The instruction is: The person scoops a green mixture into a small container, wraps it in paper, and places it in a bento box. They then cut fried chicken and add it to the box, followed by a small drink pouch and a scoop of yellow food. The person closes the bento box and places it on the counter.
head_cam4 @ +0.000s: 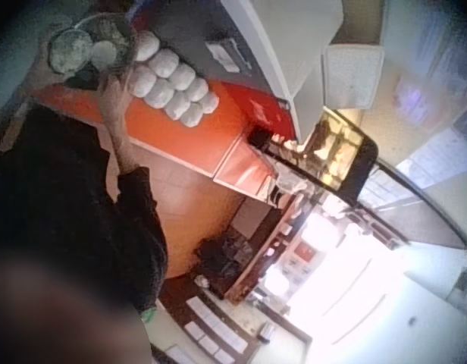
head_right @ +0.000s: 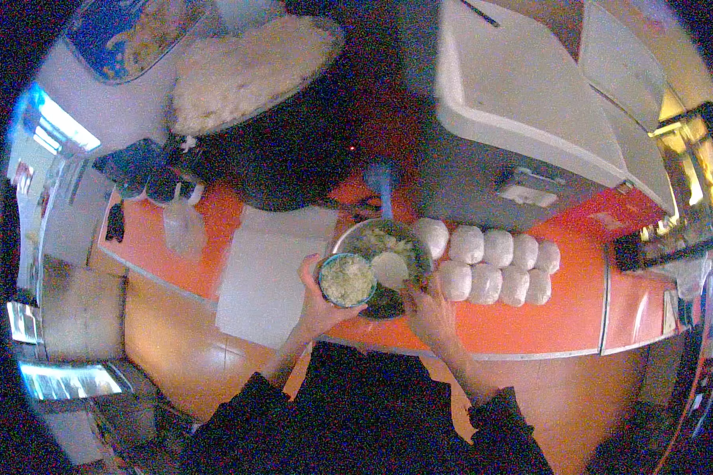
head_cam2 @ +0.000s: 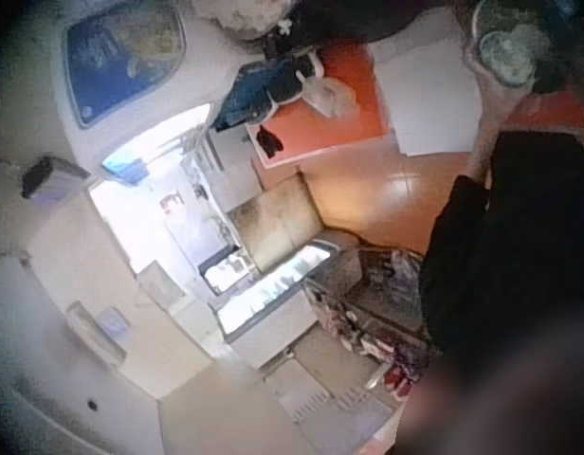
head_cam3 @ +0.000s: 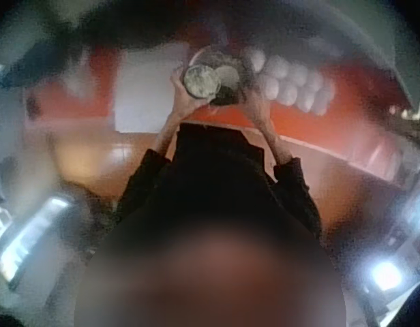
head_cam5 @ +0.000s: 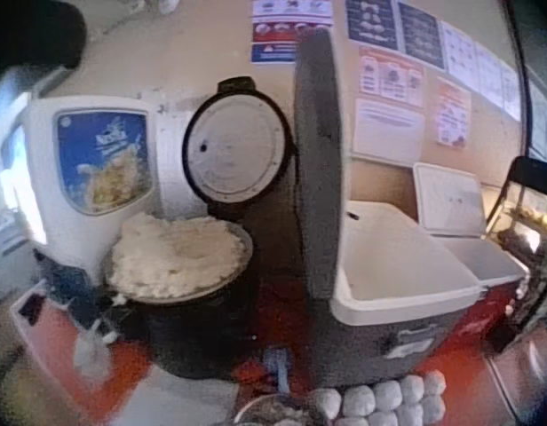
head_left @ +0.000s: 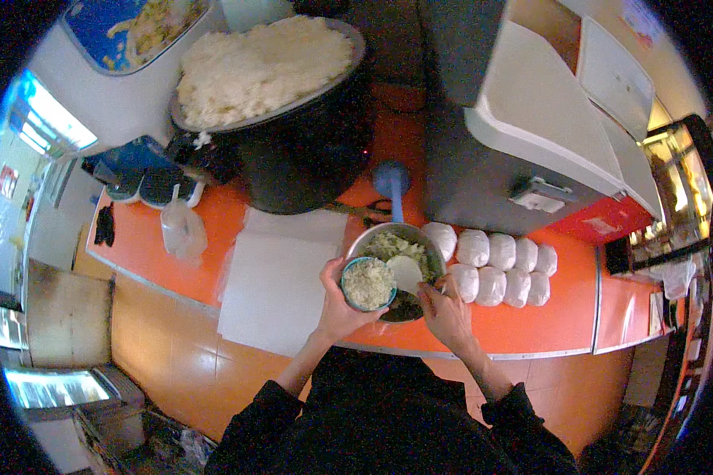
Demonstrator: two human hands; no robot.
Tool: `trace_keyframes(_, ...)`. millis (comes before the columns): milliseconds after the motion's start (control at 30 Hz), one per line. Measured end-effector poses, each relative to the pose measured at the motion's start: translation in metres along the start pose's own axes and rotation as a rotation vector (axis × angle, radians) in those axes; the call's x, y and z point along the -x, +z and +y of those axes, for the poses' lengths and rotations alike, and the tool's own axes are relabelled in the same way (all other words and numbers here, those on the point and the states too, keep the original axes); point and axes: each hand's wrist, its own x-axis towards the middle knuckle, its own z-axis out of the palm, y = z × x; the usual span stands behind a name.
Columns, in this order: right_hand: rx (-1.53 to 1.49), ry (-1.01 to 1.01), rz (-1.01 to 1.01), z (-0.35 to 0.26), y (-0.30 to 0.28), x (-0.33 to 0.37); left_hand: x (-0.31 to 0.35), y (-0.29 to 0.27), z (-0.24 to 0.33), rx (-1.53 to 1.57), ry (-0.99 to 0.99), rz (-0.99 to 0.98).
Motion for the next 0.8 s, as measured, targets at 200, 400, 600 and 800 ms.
trace_keyframes(200, -1.093, 0.528, -0.373, -0.067, 0.013, -0.018, 0.022, -0.037, 0.020, 0.820, -0.206, 0.030)
trace_keyframes(400, -2.019, 1.023, -0.700, -0.159, 0.077, -0.044, 0.042, -0.125, -0.024, 0.113, -0.113, -0.125)
trace_keyframes(600, -2.182, 0.946, -0.527, -0.173, 0.131, -0.062, 0.061, -0.196, -0.098, -0.871, -0.094, -0.344)
trace_keyframes(800, -2.210, 0.982, -0.330, -0.178, 0.138, -0.076, 0.038, -0.176, -0.119, -0.811, -0.010, -0.178)
